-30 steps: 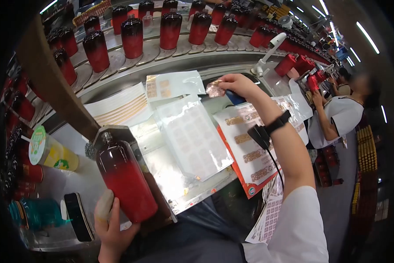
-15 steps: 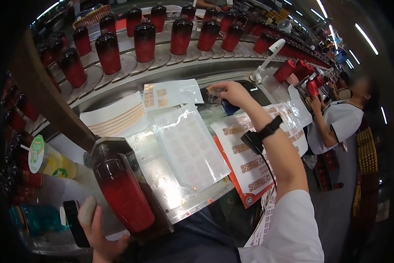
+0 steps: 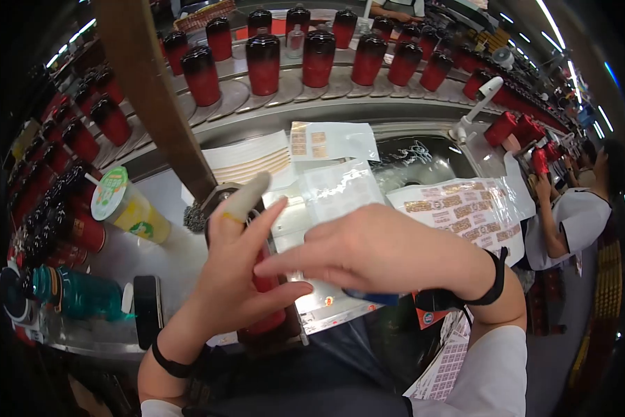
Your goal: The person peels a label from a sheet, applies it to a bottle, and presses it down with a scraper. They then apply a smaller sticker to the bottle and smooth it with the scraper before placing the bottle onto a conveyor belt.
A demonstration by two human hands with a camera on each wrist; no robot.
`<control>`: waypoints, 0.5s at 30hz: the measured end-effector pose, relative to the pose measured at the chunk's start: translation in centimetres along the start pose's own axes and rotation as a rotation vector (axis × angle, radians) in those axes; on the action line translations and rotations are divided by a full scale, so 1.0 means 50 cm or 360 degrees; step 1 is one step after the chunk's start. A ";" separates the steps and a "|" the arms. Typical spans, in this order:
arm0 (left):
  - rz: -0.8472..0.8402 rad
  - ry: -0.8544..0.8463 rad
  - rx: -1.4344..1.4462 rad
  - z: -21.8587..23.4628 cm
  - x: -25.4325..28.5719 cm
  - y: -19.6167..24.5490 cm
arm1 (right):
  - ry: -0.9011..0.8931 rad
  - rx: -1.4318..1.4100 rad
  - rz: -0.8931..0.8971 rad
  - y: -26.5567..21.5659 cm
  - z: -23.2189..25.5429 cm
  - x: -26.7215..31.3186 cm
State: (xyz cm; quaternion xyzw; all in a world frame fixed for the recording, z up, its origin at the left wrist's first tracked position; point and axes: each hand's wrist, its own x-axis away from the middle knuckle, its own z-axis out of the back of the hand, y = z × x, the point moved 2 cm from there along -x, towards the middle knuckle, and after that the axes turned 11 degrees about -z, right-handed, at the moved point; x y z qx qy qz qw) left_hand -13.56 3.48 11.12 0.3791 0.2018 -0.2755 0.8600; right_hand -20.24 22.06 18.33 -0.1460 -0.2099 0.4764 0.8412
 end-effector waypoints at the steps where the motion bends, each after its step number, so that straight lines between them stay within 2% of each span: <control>1: -0.0056 -0.0042 0.0164 0.002 0.002 -0.005 | -0.0045 -0.0003 0.0039 -0.015 -0.004 0.000; 2: -0.0040 -0.0047 0.0161 0.005 -0.003 -0.004 | -0.0053 -0.0015 0.0048 -0.016 -0.006 0.004; 5: -0.0274 -0.0353 0.0492 0.022 0.004 -0.004 | -0.0038 -0.0181 0.0169 -0.036 -0.018 -0.006; 8: -0.0193 -0.0307 0.0461 0.041 0.035 -0.013 | -0.0190 -0.0109 0.0094 -0.052 -0.018 -0.017; 12: -0.0077 -0.0212 0.0194 0.077 0.068 0.010 | -0.0135 -0.0128 0.0060 -0.076 -0.035 -0.025; 15: 0.0062 -0.0186 0.0174 0.100 0.095 0.012 | -0.0086 -0.0424 -0.0107 -0.073 -0.064 -0.031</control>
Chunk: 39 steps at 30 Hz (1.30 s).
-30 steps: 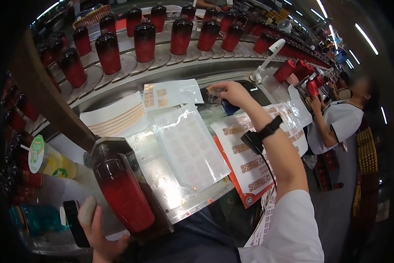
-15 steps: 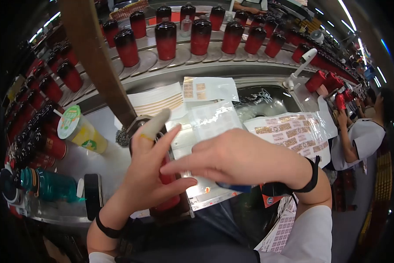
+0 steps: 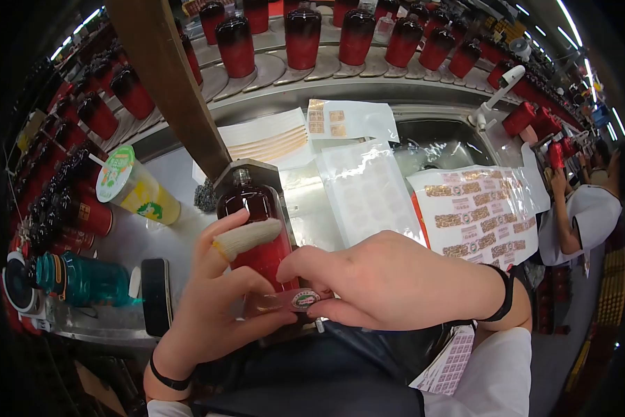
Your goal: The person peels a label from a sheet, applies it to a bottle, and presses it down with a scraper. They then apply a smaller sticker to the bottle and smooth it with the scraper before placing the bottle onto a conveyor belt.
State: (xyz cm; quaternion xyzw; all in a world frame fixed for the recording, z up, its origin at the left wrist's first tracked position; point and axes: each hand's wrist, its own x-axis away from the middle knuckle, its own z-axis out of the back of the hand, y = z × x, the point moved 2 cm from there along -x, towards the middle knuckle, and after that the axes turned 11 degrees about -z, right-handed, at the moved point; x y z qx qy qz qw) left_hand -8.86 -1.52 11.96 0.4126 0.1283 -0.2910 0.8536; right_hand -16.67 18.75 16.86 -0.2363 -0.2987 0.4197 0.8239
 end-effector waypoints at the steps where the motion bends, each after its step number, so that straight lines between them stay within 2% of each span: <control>1: 0.0061 0.0031 0.0029 0.004 0.009 0.000 | 0.0035 -0.0058 -0.0076 0.005 -0.005 0.000; 5: 0.0197 0.0126 -0.0014 -0.002 0.052 -0.009 | 0.0029 -0.0291 -0.0215 0.038 -0.027 -0.016; 9: 0.0294 0.0215 0.0062 -0.039 0.092 -0.030 | -0.0007 -0.0427 -0.0219 0.095 -0.060 -0.038; 11: 0.0439 0.0395 0.0258 -0.043 0.102 -0.038 | 0.0019 -0.0699 -0.0256 0.114 -0.073 -0.057; 18: 0.0466 0.0332 0.0260 -0.058 0.115 -0.055 | 0.0135 -0.0913 -0.0281 0.166 -0.115 -0.073; 21: 0.0776 0.0439 0.0630 -0.070 0.121 -0.061 | 0.0206 -0.0895 -0.0275 0.168 -0.116 -0.073; 23: 0.0807 0.0584 0.0844 -0.079 0.121 -0.066 | 0.0211 -0.0947 -0.0274 0.173 -0.118 -0.073; 24: 0.0811 0.0564 0.0840 -0.082 0.120 -0.064 | 0.0203 -0.0979 -0.0270 0.178 -0.121 -0.073; 27: 0.1056 0.0622 0.0964 -0.084 0.122 -0.063 | 0.0217 -0.1008 -0.0238 0.187 -0.127 -0.075; 29: 0.0973 0.0644 0.0951 -0.079 0.124 -0.068 | 0.0207 -0.1025 -0.0268 0.185 -0.128 -0.078; 39: 0.1072 0.0757 0.1059 -0.072 0.120 -0.065 | 0.0178 -0.1145 -0.0319 0.193 -0.132 -0.084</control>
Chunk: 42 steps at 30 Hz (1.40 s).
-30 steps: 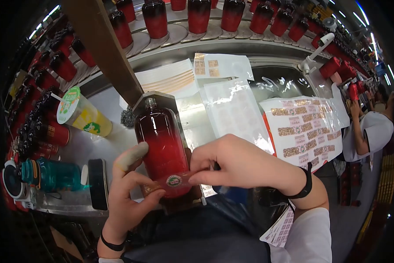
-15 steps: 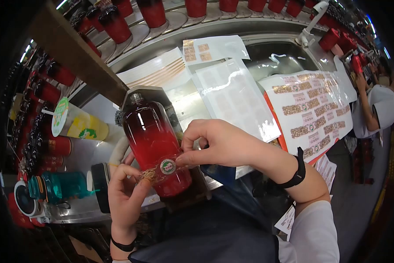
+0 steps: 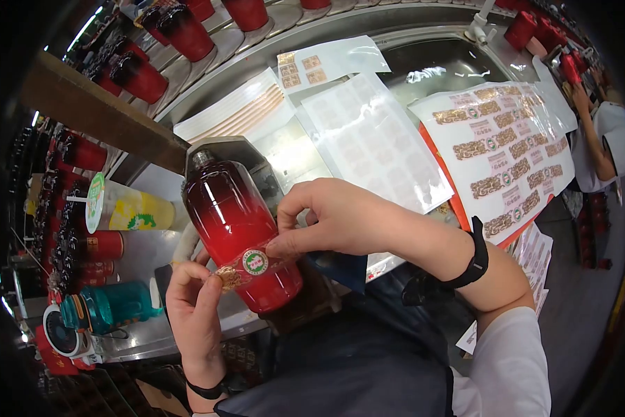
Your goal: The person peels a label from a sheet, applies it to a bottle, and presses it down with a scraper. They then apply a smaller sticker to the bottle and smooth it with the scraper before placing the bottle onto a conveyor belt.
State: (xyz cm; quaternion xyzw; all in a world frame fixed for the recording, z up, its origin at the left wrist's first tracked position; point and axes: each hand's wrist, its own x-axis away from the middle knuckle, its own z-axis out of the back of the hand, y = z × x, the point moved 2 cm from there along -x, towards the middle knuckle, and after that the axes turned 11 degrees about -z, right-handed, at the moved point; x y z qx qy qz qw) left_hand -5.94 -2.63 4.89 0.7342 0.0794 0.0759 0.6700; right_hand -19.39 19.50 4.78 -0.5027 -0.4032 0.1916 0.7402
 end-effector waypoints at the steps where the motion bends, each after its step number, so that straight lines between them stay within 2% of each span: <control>1: -0.0034 -0.0001 -0.0045 0.004 0.001 -0.006 | 0.0001 -0.0007 0.0001 0.001 0.000 -0.002; 14: -0.0087 -0.0018 -0.0075 0.005 -0.001 -0.011 | -0.0019 0.0019 0.0054 0.007 0.001 -0.007; 34: 0.0000 -0.0012 0.0037 0.004 0.001 -0.003 | -0.0044 0.0013 0.0066 0.006 -0.001 -0.010; 42: 0.0055 -0.0035 0.0010 0.015 -0.003 -0.028 | 0.0056 0.0117 0.0123 0.011 -0.002 -0.011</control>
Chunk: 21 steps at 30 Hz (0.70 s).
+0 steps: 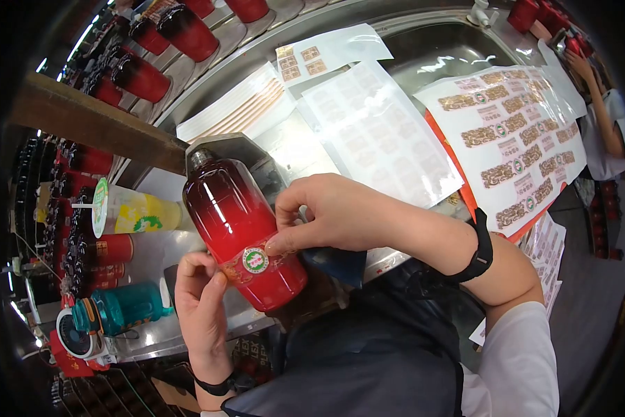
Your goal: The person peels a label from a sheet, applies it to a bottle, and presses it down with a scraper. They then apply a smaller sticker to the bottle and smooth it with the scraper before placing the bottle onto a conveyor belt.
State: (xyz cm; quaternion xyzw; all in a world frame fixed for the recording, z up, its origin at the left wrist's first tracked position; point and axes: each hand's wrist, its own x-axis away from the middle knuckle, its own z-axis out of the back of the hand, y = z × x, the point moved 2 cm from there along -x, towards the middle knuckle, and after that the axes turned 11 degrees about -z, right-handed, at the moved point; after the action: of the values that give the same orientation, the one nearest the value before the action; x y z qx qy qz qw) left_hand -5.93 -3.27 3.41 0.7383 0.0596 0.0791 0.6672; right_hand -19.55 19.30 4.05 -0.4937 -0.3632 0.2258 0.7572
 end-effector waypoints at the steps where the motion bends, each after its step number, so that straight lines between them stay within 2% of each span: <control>1: -0.0088 0.0029 0.0060 -0.003 -0.003 -0.005 | -0.0003 0.0001 0.0004 0.001 -0.001 0.000; 2: -0.0176 0.0057 0.0122 -0.007 -0.006 -0.007 | 0.0008 0.0005 0.0004 0.001 -0.002 -0.001; 6: -0.0228 0.0164 0.0085 -0.036 -0.020 0.018 | -0.0004 -0.0010 -0.0038 -0.001 -0.006 0.001; 8: -0.0187 -0.0023 -0.0300 -0.062 -0.021 0.024 | -0.0011 -0.0032 -0.0058 -0.001 -0.010 0.003; 9: -0.0302 -0.0081 -0.0428 -0.061 -0.023 0.019 | -0.0009 -0.0062 -0.0079 -0.001 -0.011 0.004; 13: -0.0235 -0.0096 -0.0212 -0.061 -0.029 0.018 | 0.0012 -0.0048 -0.0006 -0.009 -0.010 0.009; 21: -0.0097 -0.0178 -0.0063 -0.050 -0.036 0.003 | -0.0130 -0.0196 -0.0147 -0.022 0.001 0.018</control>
State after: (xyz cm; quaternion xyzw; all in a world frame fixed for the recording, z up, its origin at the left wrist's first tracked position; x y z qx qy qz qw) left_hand -8.20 -1.18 3.75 0.7259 0.0430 0.0184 0.6862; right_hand -19.02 19.51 5.36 -0.5125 -0.4293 0.1879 0.7195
